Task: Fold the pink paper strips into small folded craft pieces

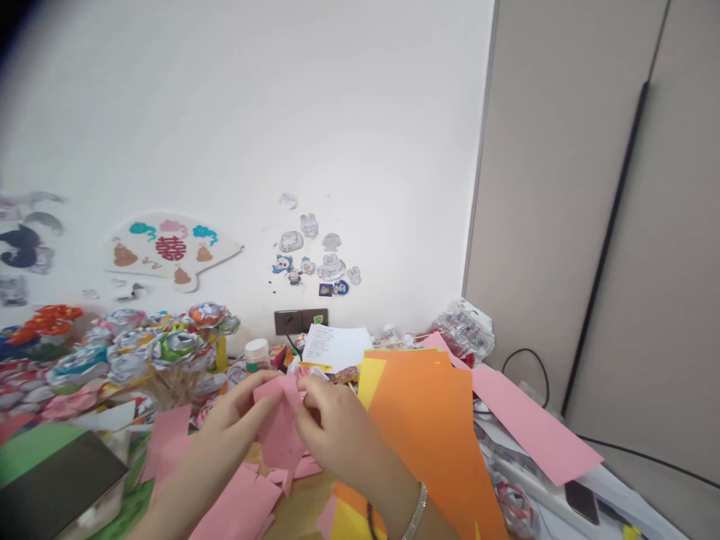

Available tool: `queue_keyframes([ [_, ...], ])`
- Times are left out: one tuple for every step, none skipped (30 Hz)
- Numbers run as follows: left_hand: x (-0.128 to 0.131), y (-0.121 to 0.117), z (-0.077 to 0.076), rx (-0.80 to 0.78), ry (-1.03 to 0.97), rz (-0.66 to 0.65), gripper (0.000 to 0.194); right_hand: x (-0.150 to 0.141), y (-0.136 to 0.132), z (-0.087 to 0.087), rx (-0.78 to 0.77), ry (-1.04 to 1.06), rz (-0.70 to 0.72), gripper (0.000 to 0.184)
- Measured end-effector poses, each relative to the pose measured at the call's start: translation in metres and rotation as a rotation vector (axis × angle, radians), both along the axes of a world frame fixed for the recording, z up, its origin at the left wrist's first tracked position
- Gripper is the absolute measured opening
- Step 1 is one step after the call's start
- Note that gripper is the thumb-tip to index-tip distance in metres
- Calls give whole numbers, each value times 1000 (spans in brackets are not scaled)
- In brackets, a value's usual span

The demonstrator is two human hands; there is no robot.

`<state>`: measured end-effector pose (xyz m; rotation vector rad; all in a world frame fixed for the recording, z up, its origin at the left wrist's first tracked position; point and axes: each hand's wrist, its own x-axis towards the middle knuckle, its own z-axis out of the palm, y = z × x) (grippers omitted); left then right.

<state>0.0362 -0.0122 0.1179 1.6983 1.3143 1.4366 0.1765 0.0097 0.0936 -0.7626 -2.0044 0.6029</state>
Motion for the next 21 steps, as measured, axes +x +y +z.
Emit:
queue_keyframes([
  [0, 0, 0, 7, 29, -1, 16, 0, 0, 1, 12, 4, -1, 16],
  [-1, 1, -1, 18, 55, 1, 16, 1, 0, 1, 15, 22, 1, 21],
  [-1, 1, -2, 31, 76, 4, 17, 1, 1, 1, 8, 52, 8, 26],
  [-1, 1, -2, 44, 92, 2, 17, 2, 2, 1, -13, 89, 22, 29],
  [-1, 2, -3, 55, 102, -5, 17, 2, 3, 1, -49, 132, 41, 31],
  [-1, 2, -4, 62, 111, -17, 17, 2, 5, 0, -93, 179, 66, 33],
  [-1, 2, -4, 66, 119, -26, 16, 3, 7, 0, -139, 225, 93, 33],
  [0, 2, -5, 71, 131, -32, 16, 3, 8, -1, -183, 263, 123, 33],
  [0, 2, -5, 79, 143, -27, 15, 3, 10, -2, -218, 294, 150, 33],
  [1, 3, -5, 88, 154, -13, 15, 3, 11, -2, -244, 315, 171, 32],
  [1, 3, -5, 96, 163, 8, 14, 2, 11, -2, -261, 326, 183, 32],
  [1, 2, -6, 104, 171, 28, 13, 2, 12, -2, -270, 327, 188, 31],
  [2, 2, -6, 113, 175, 48, 13, 2, 12, -1, -275, 324, 187, 30],
  [2, 2, -6, 118, 179, 62, 14, 3, 11, -1, -279, 321, 183, 28],
  [2, 1, -5, 122, 185, 74, 14, 3, 11, 0, -284, 321, 180, 27],
  [2, 1, -5, 124, 192, 79, 14, 3, 11, 0, -291, 322, 177, 25],
  [2, 1, -5, 123, 198, 79, 14, 4, 11, 0, -297, 326, 176, 24],
  [1, 1, -5, 119, 202, 71, 14, 4, 11, 1, -302, 328, 175, 24],
  [1, 1, -5, 116, 202, 52, 14, 4, 12, 1, -303, 329, 171, 23],
  [1, 1, -4, 113, 198, 28, 15, 5, 12, 1, -298, 328, 164, 23],
  [0, 2, -4, 110, 191, 2, 16, 5, 12, 1, -291, 324, 155, 22],
])
